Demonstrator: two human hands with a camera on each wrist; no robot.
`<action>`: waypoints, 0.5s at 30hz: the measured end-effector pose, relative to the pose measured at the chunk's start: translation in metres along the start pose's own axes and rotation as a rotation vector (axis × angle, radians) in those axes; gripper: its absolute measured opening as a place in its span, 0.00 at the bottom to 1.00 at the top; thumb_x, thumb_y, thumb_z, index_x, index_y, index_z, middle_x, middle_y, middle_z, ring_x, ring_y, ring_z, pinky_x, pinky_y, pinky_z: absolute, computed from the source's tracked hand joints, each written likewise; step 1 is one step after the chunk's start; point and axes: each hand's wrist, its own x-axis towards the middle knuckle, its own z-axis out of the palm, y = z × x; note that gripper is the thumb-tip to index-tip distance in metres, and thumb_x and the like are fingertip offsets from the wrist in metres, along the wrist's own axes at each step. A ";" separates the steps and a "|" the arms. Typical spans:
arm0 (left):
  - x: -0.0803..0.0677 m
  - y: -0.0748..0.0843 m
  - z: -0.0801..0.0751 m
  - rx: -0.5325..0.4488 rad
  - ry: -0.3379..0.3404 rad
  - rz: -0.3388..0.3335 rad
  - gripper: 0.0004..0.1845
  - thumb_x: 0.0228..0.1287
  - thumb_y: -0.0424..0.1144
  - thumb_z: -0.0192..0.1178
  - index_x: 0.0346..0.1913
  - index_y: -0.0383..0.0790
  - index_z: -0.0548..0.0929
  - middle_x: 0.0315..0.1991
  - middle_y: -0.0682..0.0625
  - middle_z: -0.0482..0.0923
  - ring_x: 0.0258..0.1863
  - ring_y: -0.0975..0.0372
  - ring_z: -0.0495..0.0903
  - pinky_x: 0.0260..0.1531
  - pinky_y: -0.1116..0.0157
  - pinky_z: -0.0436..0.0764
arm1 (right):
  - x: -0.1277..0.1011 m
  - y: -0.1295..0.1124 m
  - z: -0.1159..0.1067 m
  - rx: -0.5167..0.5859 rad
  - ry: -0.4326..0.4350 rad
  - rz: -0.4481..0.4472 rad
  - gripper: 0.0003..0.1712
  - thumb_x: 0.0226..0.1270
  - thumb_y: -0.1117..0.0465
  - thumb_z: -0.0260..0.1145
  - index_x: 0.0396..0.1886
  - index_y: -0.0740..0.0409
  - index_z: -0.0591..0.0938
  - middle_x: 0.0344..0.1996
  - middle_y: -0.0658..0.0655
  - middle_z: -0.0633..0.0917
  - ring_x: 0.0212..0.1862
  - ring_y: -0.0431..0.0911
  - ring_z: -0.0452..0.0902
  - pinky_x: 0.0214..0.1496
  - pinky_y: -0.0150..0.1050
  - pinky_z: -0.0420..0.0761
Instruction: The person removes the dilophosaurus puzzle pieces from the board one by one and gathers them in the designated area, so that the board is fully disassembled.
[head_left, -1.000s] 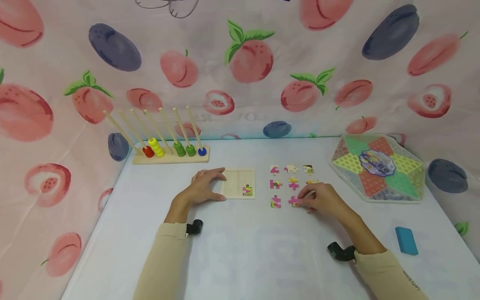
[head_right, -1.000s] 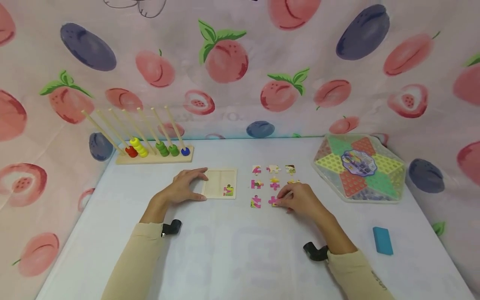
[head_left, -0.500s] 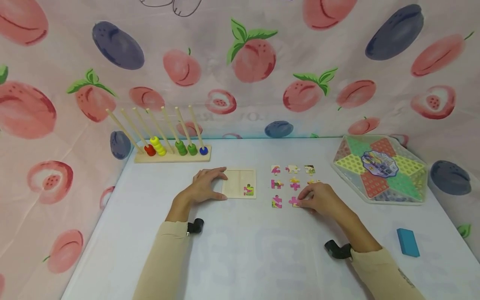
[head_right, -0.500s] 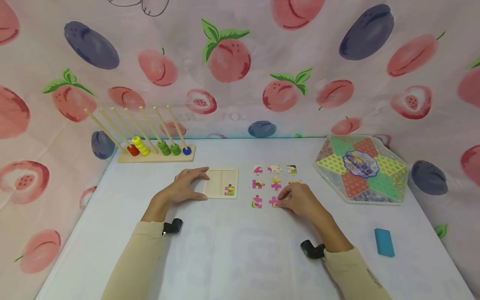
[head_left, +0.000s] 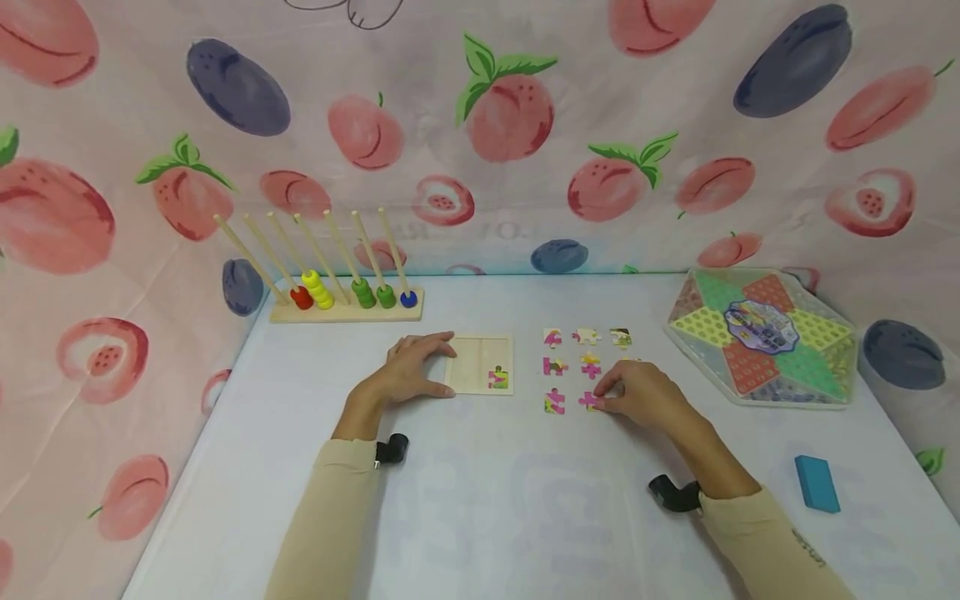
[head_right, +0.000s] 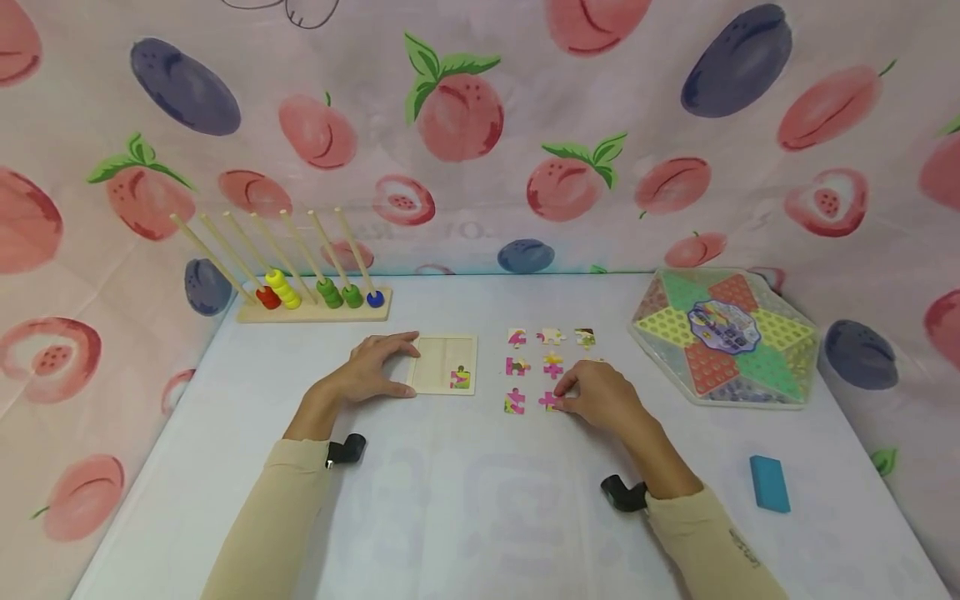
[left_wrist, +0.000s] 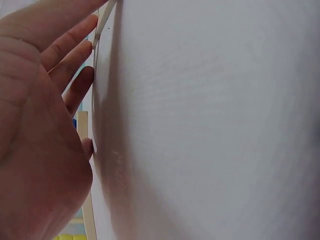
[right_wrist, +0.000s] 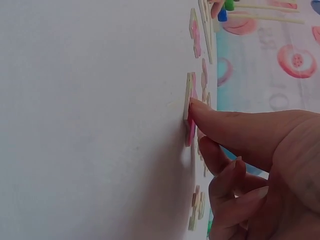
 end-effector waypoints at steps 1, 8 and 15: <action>0.000 0.000 0.000 0.000 0.000 -0.001 0.32 0.47 0.51 0.76 0.57 0.52 0.78 0.75 0.57 0.59 0.72 0.53 0.56 0.72 0.45 0.41 | 0.000 0.000 0.000 -0.002 0.001 0.000 0.08 0.55 0.56 0.76 0.35 0.50 0.88 0.38 0.52 0.85 0.40 0.47 0.74 0.40 0.41 0.72; 0.000 0.000 -0.003 -0.005 -0.007 -0.012 0.31 0.48 0.51 0.76 0.57 0.52 0.78 0.75 0.58 0.59 0.72 0.54 0.56 0.73 0.46 0.40 | 0.002 -0.002 0.001 -0.014 -0.005 0.002 0.10 0.54 0.57 0.76 0.36 0.50 0.85 0.35 0.52 0.83 0.38 0.47 0.72 0.39 0.39 0.72; 0.001 -0.001 0.001 -0.002 0.000 0.000 0.32 0.47 0.51 0.76 0.57 0.52 0.78 0.75 0.58 0.59 0.72 0.54 0.57 0.72 0.46 0.42 | 0.006 0.000 -0.006 -0.004 -0.017 -0.034 0.14 0.52 0.58 0.77 0.38 0.52 0.83 0.34 0.52 0.82 0.37 0.46 0.74 0.39 0.40 0.75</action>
